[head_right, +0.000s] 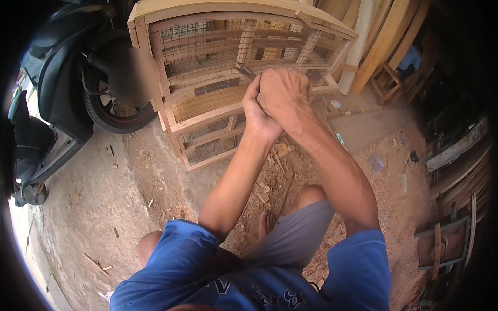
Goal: The person uses tin snips to cut and trim wire mesh on a wooden birdcage frame. They repeatedly snip small sections of the mesh along the cage's edges while sitting on the ground.
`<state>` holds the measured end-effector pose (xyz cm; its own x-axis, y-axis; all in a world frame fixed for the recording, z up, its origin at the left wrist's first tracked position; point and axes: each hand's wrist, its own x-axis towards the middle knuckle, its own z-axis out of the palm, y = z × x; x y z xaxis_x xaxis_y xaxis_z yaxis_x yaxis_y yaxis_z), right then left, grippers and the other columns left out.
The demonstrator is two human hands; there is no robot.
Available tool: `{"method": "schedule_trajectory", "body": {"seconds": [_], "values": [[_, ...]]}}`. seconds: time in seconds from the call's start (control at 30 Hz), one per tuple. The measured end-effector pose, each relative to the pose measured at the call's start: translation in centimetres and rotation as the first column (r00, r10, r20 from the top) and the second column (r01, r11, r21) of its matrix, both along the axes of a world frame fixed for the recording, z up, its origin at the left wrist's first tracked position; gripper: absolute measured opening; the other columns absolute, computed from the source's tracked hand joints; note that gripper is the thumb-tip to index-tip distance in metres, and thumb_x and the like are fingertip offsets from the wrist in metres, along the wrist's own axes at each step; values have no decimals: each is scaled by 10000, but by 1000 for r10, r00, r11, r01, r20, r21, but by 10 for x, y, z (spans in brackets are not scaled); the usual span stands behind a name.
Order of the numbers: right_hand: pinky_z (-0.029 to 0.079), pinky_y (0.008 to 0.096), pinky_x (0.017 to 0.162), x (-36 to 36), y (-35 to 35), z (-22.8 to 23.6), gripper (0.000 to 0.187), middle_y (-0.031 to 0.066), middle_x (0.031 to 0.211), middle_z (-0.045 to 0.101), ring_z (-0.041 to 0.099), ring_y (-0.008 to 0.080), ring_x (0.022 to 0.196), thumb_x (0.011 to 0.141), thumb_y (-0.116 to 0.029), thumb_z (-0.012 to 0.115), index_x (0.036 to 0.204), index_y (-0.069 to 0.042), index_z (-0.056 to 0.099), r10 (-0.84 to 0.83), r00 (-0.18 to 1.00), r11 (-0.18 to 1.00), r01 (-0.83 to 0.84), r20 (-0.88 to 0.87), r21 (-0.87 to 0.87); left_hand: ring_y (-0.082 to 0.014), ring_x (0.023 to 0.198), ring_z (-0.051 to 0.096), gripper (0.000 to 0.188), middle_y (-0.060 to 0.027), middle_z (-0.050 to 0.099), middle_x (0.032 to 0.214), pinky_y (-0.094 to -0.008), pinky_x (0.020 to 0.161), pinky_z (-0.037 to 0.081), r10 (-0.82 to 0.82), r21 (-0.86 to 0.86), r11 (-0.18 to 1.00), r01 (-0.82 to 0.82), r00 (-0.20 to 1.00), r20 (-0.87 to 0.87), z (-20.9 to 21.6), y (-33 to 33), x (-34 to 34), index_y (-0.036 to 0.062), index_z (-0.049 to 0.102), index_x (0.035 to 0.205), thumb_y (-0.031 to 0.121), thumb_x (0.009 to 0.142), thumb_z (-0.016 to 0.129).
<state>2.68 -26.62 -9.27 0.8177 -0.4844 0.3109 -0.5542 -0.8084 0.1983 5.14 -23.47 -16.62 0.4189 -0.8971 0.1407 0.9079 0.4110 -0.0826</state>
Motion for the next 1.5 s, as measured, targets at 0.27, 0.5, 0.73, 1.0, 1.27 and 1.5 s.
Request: {"method": "schedule_trajectory", "body": {"seconds": [0.27,0.5,0.73,1.0,1.27,1.5], "values": [[542,481,613,-1,12,-11,208,261,771,685,701,415,729,734,-165,641,771,22,724,-34,995,999,32,97,24,-339,1195,548,481,-160,591,1282,-487,1068,424,-92,-49,995,92,996,11,-9,14,8,24,551,1257,382,936,541],[530,472,580,-8,0,-27,203,236,765,686,697,392,698,787,-171,614,781,8,709,6,984,994,15,178,-113,-280,1051,611,380,-100,663,1105,-432,974,481,-2,75,997,5,999,-35,-7,-7,-1,53,621,1107,380,914,598],[531,472,580,-16,-40,-35,203,228,783,685,694,385,705,836,-164,583,805,2,695,53,995,993,-44,79,-113,-254,1038,611,389,-81,655,1054,-397,974,475,-33,48,998,37,997,-74,-10,-33,-12,76,613,1088,437,946,591],[542,471,583,-16,-62,-28,234,245,746,680,700,382,669,796,-181,589,759,5,725,172,985,977,-169,11,-128,-256,1042,610,401,-90,636,1083,-403,966,482,99,64,994,-92,988,-120,-2,-46,-19,67,589,1114,432,950,577],[511,468,546,-19,-57,-32,270,242,672,645,672,386,608,841,-208,584,723,7,697,174,984,972,-167,26,-162,-262,1032,620,421,-97,640,1087,-403,946,500,98,81,993,-88,987,-127,-7,-46,-17,45,564,1169,415,969,546],[504,480,551,-22,-40,-34,256,221,675,656,667,381,598,853,-247,574,763,-44,700,76,993,983,-60,86,-175,-270,990,610,347,-91,627,1025,-440,911,510,108,99,990,-99,990,-95,-9,-45,-24,80,583,1031,417,989,513]]}}
